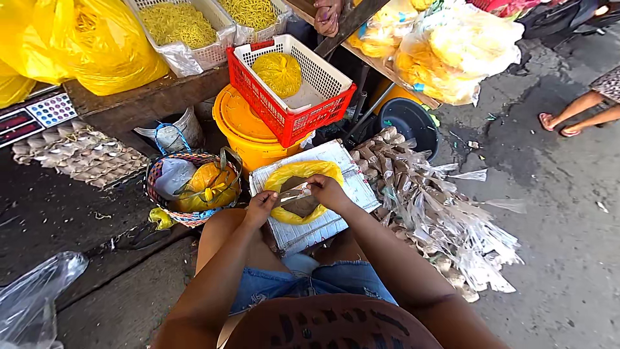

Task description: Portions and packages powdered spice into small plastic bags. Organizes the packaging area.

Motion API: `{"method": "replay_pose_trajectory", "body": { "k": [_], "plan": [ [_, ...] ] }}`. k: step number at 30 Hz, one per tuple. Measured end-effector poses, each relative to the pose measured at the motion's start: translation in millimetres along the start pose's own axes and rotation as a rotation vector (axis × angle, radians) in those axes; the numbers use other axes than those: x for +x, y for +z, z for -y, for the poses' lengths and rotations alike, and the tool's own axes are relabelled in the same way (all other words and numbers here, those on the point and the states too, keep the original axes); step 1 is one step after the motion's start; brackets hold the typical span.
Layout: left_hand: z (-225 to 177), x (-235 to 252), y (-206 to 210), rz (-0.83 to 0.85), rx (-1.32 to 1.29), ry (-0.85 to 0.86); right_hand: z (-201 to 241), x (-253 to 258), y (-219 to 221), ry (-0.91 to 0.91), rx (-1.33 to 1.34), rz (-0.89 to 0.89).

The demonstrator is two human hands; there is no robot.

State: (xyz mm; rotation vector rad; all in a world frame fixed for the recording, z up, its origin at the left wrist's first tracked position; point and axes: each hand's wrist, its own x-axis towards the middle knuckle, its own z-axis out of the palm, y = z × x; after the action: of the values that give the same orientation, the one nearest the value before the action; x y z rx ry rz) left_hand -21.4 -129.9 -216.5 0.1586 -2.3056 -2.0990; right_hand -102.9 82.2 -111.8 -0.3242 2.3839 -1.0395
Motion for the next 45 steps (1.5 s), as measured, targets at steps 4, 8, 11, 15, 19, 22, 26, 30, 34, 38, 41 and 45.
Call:
{"method": "replay_pose_trajectory", "body": {
  "k": [4,8,11,15,19,22,26,30,34,38,41,45],
  "plan": [
    [-4.5,1.2,-0.8,-0.017,-0.033,-0.027,26.9,-10.9,15.7,-0.258,-0.285,-0.094],
    [-9.9,3.2,-5.2,-0.052,-0.101,-0.084,33.6,-26.4,-10.6,-0.480,-0.311,-0.381],
    [-11.6,4.1,-8.3,-0.093,-0.270,-0.206,12.3,-34.8,-34.9,-0.387,-0.197,-0.518],
    [-29.8,3.5,-16.0,-0.121,-0.610,-0.297,-39.6,-32.3,-22.3,-0.026,-0.052,-0.438],
    [-45.8,11.6,-17.9,-0.123,-0.812,-0.220,-73.6,-34.0,16.1,0.046,-0.030,-0.449],
    [-69.1,24.9,-18.2,-0.193,-0.820,-0.175,-75.2,-52.1,48.8,-0.189,-0.014,-0.629],
    [-99.1,50.9,-18.5,-0.215,-0.723,-0.069,-80.0,-83.3,90.4,-0.479,0.021,-0.483],
    [-128.7,69.2,-26.5,-0.252,-0.415,0.055,-95.0,-88.8,116.3,-0.617,-0.021,-0.393],
    [-151.3,75.3,-38.1,-0.247,-0.124,0.218,-101.2,-85.8,114.2,-0.631,-0.045,-0.456],
    [-171.7,76.5,-36.7,-0.220,0.028,0.305,-108.7,-79.6,108.9,-0.616,-0.028,-0.506],
    [-167.6,79.5,-38.5,-0.239,0.162,0.273,-111.4,-76.2,106.7,-0.593,-0.012,-0.480],
    [-152.5,78.3,-39.9,-0.088,0.487,-0.019,-107.4,-81.3,106.7,-0.578,0.032,-0.431]
  ]
}}
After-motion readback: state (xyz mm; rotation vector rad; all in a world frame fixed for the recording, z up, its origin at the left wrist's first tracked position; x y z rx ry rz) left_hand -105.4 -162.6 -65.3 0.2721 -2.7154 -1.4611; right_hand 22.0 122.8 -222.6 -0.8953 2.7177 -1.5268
